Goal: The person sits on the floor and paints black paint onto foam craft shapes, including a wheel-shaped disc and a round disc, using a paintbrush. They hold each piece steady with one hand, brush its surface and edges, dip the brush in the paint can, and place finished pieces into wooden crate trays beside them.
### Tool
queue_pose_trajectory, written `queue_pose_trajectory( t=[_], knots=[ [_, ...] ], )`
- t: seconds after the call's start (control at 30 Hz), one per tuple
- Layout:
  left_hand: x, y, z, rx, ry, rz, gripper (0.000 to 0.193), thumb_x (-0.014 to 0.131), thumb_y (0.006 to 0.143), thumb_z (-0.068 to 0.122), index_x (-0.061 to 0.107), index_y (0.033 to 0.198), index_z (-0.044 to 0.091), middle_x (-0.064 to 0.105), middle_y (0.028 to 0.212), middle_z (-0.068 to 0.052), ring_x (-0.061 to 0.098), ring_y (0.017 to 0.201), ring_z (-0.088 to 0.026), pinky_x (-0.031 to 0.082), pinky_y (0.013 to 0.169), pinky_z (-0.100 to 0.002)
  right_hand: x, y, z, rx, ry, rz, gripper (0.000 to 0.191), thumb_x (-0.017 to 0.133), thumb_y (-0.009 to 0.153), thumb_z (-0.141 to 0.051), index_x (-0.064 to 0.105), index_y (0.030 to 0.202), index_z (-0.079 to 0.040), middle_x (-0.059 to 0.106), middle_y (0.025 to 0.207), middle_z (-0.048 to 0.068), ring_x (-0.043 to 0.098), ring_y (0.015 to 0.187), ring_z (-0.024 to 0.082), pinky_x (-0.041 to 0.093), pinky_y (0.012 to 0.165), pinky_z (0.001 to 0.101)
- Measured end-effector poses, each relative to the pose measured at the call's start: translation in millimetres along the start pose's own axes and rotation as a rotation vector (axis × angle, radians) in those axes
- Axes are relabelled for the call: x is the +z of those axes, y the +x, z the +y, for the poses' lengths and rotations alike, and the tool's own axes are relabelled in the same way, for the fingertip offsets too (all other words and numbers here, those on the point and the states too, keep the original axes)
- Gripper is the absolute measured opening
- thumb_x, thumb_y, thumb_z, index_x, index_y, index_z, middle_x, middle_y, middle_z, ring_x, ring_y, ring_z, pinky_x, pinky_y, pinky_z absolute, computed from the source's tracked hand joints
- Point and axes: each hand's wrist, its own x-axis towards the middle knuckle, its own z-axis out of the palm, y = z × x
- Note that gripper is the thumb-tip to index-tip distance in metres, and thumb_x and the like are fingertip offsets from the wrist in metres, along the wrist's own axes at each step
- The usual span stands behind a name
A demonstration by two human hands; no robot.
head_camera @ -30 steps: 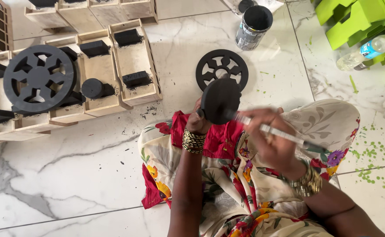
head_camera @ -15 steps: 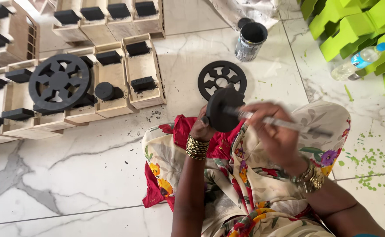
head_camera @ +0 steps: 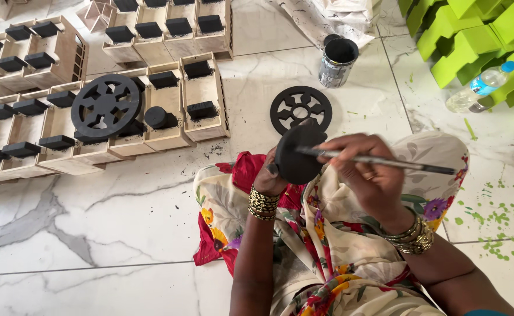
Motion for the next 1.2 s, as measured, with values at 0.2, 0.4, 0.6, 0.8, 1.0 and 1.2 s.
queue_pose_trajectory(
  t=[0.2,0.4,0.6,0.8,1.0,1.2],
  knots=[
    [25.3,-6.0,2.6,0.017,0.034,0.008,0.108,0.093,0.076,0.050,0.042,0.154,-0.006,0.059,0.146,-0.015,0.061,0.131,-0.025,0.048,0.116,-0.040,-15.6,-3.7,-12.2,-0.031,-0.017,0.101,0.011,0.060,0.107,0.006,0.053,0.114,0.000,0.068,0.123,0.021,0.073,0.102,0.018,0.065,0.089,0.0266],
    [34.8,-4.4,0.6,0.022,0.067,0.019,0.107,0.094,0.075,0.043,0.040,0.155,-0.005,0.056,0.150,-0.015,0.057,0.137,-0.025,0.044,0.121,-0.039,-26.0,-22.3,-28.1,0.007,0.102,-0.074,0.011,0.060,0.104,0.005,0.053,0.110,-0.001,0.068,0.121,0.022,0.072,0.106,0.023,0.065,0.092,0.0296],
    [20.0,-15.0,-8.9,0.054,-0.035,0.055,0.100,0.090,0.080,0.040,0.039,0.155,-0.005,0.053,0.151,-0.019,0.055,0.138,-0.031,0.044,0.120,-0.045,-37.1,-1.3,-15.8,0.002,0.100,0.135,0.012,0.060,0.108,0.006,0.052,0.114,0.000,0.067,0.119,0.022,0.073,0.105,0.022,0.065,0.096,0.0317],
    [28.2,12.9,-21.8,0.010,-0.019,0.036,0.102,0.083,0.090,0.048,0.036,0.161,-0.008,0.050,0.150,-0.021,0.052,0.138,-0.031,0.038,0.127,-0.048,-36.5,-7.3,4.5,0.027,-0.018,-0.007,0.011,0.060,0.103,0.008,0.054,0.109,0.001,0.068,0.121,0.023,0.071,0.108,0.022,0.063,0.092,0.0295],
    [33.4,35.7,-9.8,0.032,-0.044,0.170,0.101,0.069,0.090,0.062,0.026,0.164,0.008,0.038,0.166,-0.015,0.038,0.152,-0.033,0.034,0.127,-0.049,-53.0,16.2,48.3,0.168,0.165,-0.107,0.012,0.062,0.101,0.006,0.055,0.107,-0.001,0.067,0.119,0.023,0.071,0.114,0.025,0.064,0.098,0.0350],
    [-37.9,44.8,-34.9,-0.049,-0.071,0.314,0.094,0.061,0.093,0.068,0.029,0.162,0.012,0.043,0.161,-0.015,0.044,0.147,-0.038,0.042,0.118,-0.057,-84.2,61.5,182.7,0.393,0.266,0.204,0.012,0.063,0.104,0.002,0.054,0.110,-0.003,0.070,0.115,0.020,0.074,0.102,0.027,0.066,0.093,0.0378]
  ],
)
